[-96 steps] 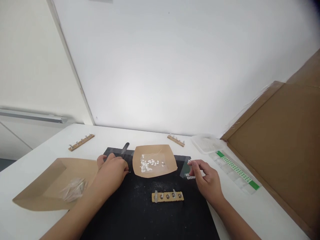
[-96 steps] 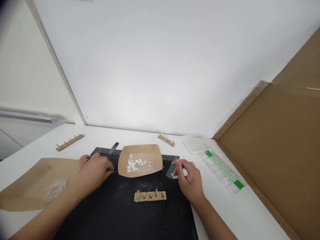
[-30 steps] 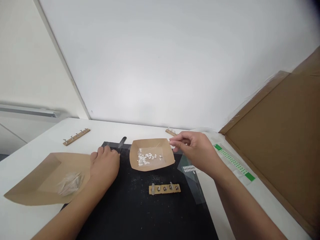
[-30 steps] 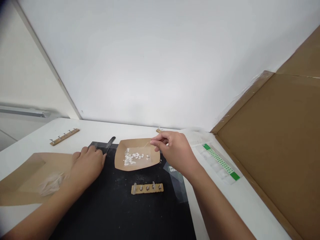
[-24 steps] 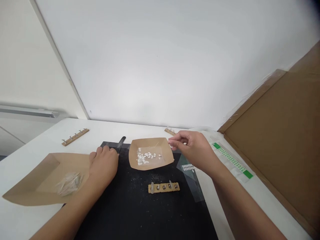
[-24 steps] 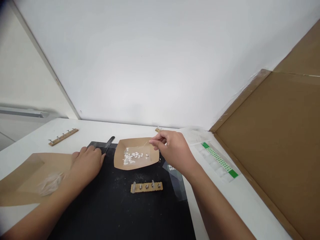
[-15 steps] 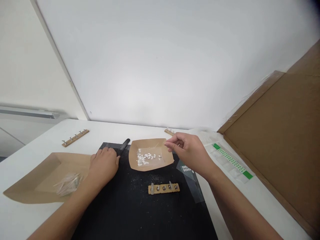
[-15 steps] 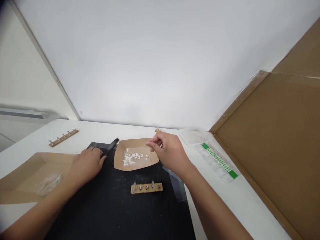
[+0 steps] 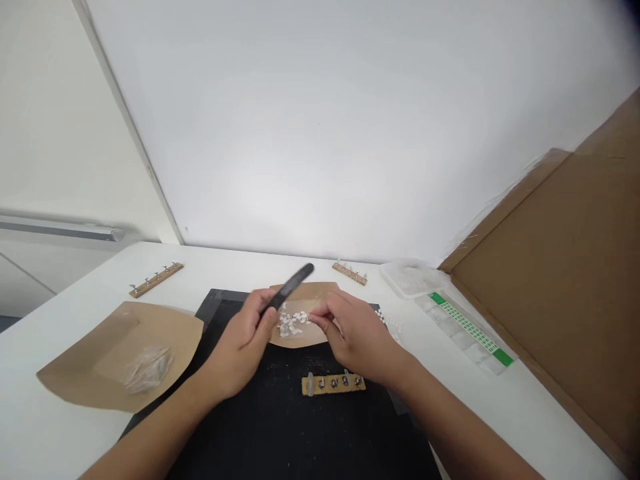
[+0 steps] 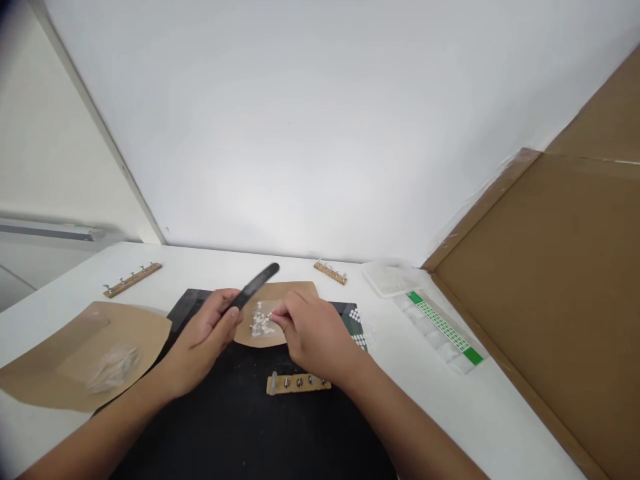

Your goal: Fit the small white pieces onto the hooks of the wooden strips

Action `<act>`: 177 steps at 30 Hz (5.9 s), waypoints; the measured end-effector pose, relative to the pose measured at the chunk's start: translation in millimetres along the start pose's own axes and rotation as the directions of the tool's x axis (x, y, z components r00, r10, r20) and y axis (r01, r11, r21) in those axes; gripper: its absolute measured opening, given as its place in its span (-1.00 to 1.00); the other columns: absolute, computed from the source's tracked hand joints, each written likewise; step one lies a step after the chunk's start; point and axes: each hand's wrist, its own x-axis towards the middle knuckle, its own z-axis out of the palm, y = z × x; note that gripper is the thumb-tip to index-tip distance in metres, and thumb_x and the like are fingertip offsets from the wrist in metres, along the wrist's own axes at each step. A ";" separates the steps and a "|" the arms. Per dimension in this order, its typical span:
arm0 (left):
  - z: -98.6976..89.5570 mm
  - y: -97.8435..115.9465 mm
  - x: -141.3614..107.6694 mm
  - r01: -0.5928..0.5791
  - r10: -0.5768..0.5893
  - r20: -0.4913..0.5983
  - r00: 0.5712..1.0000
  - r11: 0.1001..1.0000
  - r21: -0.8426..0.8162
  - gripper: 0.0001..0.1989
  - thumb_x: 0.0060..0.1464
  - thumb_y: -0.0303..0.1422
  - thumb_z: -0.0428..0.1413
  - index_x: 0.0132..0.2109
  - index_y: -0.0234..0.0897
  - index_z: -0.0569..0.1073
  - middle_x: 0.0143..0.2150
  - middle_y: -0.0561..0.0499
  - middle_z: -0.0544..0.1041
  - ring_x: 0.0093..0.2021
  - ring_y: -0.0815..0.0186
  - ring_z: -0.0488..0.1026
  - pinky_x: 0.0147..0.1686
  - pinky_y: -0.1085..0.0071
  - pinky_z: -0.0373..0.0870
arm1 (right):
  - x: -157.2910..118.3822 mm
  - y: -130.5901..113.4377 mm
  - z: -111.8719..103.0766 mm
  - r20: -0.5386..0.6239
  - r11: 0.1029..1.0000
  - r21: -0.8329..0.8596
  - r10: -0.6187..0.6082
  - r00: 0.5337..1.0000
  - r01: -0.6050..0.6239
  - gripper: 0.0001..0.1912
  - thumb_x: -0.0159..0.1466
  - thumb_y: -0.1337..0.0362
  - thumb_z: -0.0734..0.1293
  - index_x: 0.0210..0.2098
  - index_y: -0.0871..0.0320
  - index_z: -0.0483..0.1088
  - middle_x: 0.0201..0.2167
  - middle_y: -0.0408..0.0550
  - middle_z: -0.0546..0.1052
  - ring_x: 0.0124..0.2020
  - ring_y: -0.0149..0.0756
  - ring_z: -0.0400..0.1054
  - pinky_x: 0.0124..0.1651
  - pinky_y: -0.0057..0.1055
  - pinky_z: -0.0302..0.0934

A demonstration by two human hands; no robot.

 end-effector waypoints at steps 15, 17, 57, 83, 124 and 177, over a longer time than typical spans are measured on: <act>14.3 14.2 -11.1 0.101 -0.094 0.097 0.991 0.992 -0.075 -0.60 0.37 -0.01 0.07 -0.09 -0.16 0.68 -0.47 0.05 0.65 -0.34 0.18 0.63 -0.14 0.31 0.47 | -4.0 7.5 15.8 -0.241 0.991 -0.113 -0.100 0.965 0.075 -0.80 0.52 0.27 0.23 -0.28 0.06 0.28 -0.38 -0.09 0.44 -0.40 -0.26 0.30 -0.36 -0.32 0.13; 16.4 14.3 -12.6 0.068 -0.059 0.097 0.993 0.994 -0.086 -0.60 0.38 -0.02 0.07 -0.11 -0.15 0.70 -0.52 0.05 0.63 -0.24 0.13 0.65 -0.06 0.28 0.47 | -3.0 8.7 17.9 -0.263 0.987 -0.145 -0.109 0.959 0.072 -0.77 0.53 0.28 0.22 -0.31 0.06 0.25 -0.42 -0.11 0.39 -0.43 -0.27 0.26 -0.37 -0.32 0.10; 23.7 10.7 -17.5 0.003 0.000 0.023 1.000 0.993 -0.122 -0.65 0.40 -0.14 0.09 -0.18 -0.23 0.69 -0.68 0.16 0.43 -0.60 0.39 0.37 -0.43 0.46 0.34 | 6.2 -0.7 45.8 -0.332 0.916 -0.389 -0.235 0.914 0.094 -0.70 0.50 0.39 0.17 -0.40 0.07 0.17 -0.46 -0.13 0.35 -0.46 -0.27 0.10 -0.28 -0.25 -0.01; 23.7 11.8 -17.7 -0.048 0.046 -0.022 0.999 0.995 -0.088 -0.65 0.42 -0.20 0.07 -0.29 -0.24 0.61 -0.64 0.15 0.39 -0.59 0.37 0.37 -0.43 0.45 0.32 | 10.0 9.4 48.4 -0.276 0.948 -0.267 -0.244 0.930 0.170 -0.70 0.49 0.38 0.18 -0.40 0.08 0.14 -0.47 -0.17 0.37 -0.46 -0.31 0.17 -0.25 -0.27 -0.02; 17.1 14.1 -13.4 -0.239 0.240 -0.044 0.970 0.971 0.033 -0.60 0.42 -0.36 0.07 -0.44 -0.25 0.53 -0.52 0.07 0.44 -0.46 0.36 0.45 -0.37 0.46 0.34 | 10.7 12.3 46.1 -0.329 0.963 -0.226 -0.216 0.919 0.145 -0.71 0.47 0.39 0.22 -0.41 0.10 0.18 -0.51 -0.20 0.39 -0.47 -0.35 0.24 -0.23 -0.24 -0.03; 18.1 -1.4 -10.4 -0.357 0.451 -0.259 0.854 0.870 0.340 -0.74 0.37 -0.40 0.21 0.15 -0.20 0.61 -0.14 0.01 0.62 -0.18 0.34 0.59 -0.11 0.40 0.53 | 15.5 14.0 4.9 0.003 0.655 0.725 0.305 0.952 -0.212 -0.74 0.34 0.06 0.52 -0.25 0.11 0.49 -0.41 -0.11 0.60 -0.49 -0.40 0.42 -0.51 -0.47 0.23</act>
